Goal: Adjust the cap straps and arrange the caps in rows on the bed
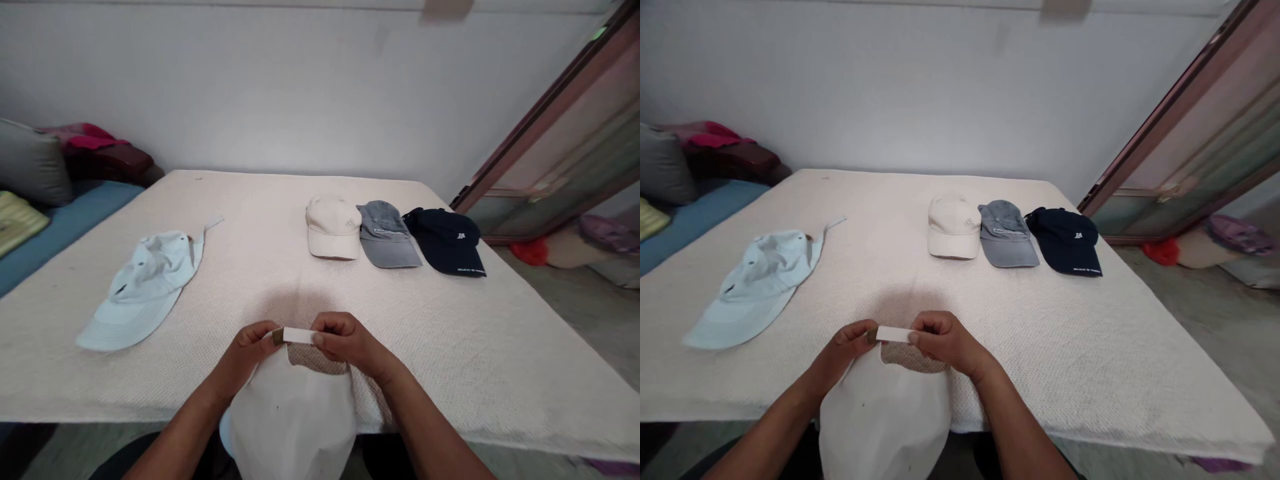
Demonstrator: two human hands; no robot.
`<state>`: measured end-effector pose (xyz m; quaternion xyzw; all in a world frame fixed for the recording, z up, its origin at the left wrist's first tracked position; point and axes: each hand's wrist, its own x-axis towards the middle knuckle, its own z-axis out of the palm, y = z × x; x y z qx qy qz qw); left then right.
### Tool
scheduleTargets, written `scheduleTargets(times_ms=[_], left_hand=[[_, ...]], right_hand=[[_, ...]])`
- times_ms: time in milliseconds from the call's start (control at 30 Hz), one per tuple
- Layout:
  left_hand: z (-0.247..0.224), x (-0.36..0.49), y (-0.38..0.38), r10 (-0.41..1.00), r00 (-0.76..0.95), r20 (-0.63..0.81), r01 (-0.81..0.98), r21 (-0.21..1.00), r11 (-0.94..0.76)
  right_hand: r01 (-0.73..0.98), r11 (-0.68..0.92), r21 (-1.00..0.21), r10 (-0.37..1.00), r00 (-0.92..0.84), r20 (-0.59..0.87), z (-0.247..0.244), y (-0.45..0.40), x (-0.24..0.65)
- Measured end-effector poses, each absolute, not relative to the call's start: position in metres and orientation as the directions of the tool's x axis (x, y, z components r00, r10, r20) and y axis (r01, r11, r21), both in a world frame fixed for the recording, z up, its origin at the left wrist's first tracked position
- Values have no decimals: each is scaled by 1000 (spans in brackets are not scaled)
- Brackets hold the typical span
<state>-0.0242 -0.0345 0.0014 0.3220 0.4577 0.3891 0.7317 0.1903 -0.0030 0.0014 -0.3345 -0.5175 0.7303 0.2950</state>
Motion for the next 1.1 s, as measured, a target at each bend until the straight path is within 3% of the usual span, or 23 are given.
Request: scheduleTargets(times_ms=[233,867,1100], left_hand=[[-2,-26,-34,862,306,-404,-255,838,483],[-6,-25,-36,837,347,-423,-198,840,506],[-3,-23,-35,822,353,-448,-164,835,526]], right_hand=[[-126,-309,-943,802,-567,-187,-1,-1,196],[11,-268,-963,722,-660,-209,3,-3,199],[-101,-330,-939,723,-667,-182,1,-3,202]])
